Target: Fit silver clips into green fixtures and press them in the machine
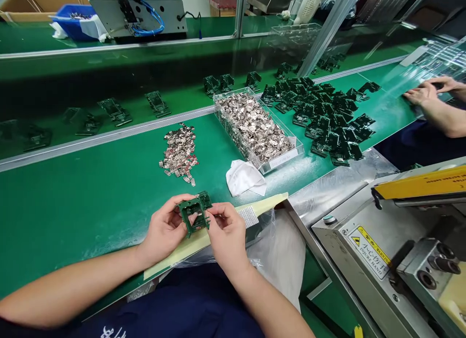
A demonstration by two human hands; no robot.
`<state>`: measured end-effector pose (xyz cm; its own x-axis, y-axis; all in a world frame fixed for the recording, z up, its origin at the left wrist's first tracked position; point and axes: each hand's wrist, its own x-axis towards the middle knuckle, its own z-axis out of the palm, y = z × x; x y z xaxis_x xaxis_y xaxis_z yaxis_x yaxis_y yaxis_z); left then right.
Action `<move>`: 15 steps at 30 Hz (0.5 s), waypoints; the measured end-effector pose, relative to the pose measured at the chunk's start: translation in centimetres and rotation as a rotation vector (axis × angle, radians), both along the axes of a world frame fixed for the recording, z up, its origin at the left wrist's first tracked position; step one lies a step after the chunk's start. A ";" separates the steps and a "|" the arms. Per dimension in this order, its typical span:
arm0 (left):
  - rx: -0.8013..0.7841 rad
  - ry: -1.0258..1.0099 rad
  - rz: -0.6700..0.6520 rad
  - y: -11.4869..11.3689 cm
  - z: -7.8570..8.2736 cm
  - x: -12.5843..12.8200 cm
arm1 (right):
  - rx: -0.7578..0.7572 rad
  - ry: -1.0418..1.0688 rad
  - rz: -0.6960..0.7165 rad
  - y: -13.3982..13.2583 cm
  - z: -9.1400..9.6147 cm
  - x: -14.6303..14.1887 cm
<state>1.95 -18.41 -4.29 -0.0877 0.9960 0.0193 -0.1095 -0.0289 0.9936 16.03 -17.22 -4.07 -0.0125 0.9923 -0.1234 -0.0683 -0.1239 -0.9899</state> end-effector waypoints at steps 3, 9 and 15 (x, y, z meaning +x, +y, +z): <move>-0.016 0.002 -0.002 -0.1 0.2 0.3 | -0.015 0.082 -0.035 -0.2 0.1 0.0; -0.043 0.007 0.019 -0.6 0.0 1.3 | -0.003 0.087 -0.085 -0.8 0.1 0.1; -0.027 0.038 -0.070 -0.7 0.9 2.9 | 0.080 0.022 -0.147 -2.3 0.4 3.2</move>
<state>4.90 -19.11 -3.44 -0.0175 0.9998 -0.0054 -0.0723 0.0041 0.9974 19.19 -19.48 -3.62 0.1318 0.9903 -0.0448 -0.1012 -0.0315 -0.9944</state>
